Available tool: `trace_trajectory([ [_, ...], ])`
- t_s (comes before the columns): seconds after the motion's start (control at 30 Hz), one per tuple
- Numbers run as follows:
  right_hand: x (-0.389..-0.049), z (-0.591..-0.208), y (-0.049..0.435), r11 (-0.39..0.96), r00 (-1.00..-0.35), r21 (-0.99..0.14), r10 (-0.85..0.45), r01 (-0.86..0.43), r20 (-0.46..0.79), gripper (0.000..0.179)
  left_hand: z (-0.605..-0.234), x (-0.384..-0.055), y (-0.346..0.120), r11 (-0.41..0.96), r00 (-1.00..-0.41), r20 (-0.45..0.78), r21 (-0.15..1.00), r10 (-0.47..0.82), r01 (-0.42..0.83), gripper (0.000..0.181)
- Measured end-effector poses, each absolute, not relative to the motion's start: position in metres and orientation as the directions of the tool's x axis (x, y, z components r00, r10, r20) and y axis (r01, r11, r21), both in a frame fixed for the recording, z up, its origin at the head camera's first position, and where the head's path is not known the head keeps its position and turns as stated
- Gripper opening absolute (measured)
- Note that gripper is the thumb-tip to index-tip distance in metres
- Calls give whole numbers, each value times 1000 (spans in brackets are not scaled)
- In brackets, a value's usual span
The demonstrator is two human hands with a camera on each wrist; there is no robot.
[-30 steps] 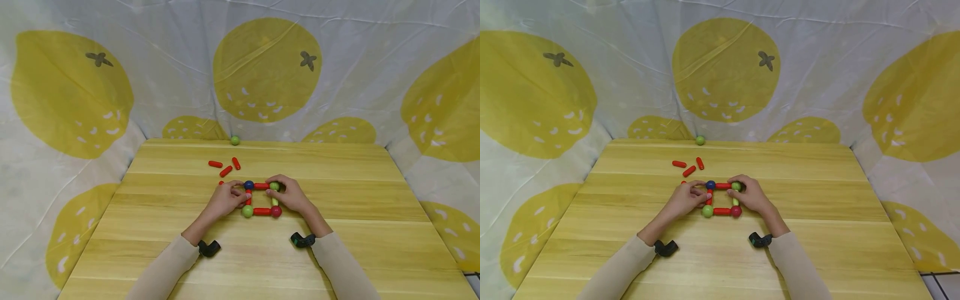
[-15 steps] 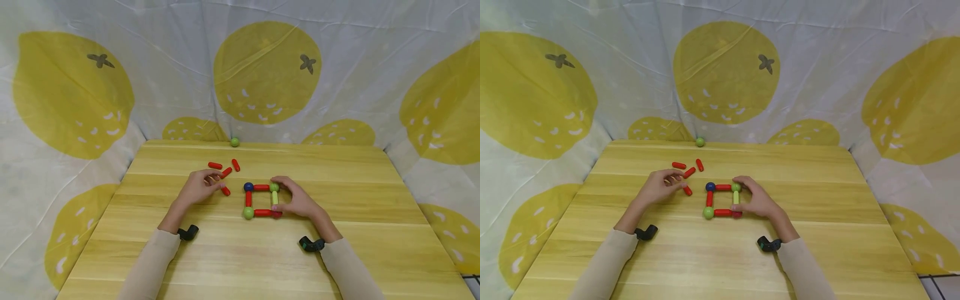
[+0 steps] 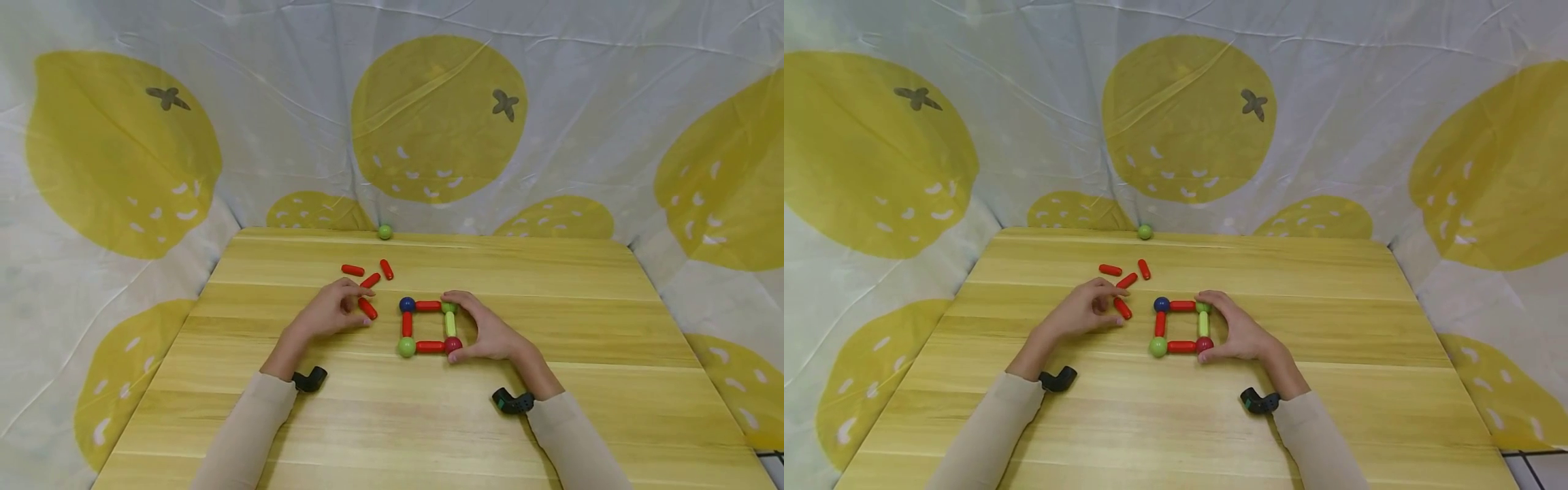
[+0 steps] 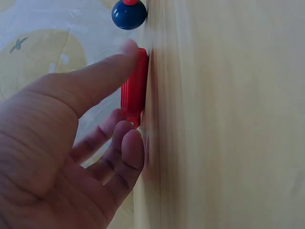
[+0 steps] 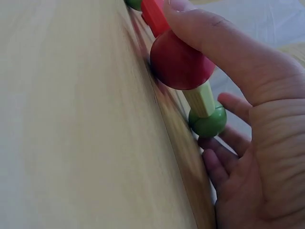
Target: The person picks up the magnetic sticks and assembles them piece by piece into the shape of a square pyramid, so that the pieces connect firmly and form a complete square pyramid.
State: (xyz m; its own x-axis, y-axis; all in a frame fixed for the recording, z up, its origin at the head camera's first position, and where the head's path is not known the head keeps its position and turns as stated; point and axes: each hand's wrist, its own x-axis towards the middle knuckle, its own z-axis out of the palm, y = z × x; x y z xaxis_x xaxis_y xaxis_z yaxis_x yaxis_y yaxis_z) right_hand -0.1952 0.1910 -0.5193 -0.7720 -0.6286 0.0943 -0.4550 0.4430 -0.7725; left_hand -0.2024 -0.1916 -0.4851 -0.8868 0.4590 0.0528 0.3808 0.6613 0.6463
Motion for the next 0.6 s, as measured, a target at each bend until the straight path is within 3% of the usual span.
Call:
trace_trajectory([
  [0.27, -195, -519, 191, 441, -778, -774, -620, -455, 104, 111, -489, -202, -188, 667, -834, 51, 575, 549, 474, 24],
  [0.6, -197, -522, 190, 457, -790, -760, -601, -462, 120, 110, -491, -204, -185, 664, -870, 37, 630, 492, 402, 15],
])
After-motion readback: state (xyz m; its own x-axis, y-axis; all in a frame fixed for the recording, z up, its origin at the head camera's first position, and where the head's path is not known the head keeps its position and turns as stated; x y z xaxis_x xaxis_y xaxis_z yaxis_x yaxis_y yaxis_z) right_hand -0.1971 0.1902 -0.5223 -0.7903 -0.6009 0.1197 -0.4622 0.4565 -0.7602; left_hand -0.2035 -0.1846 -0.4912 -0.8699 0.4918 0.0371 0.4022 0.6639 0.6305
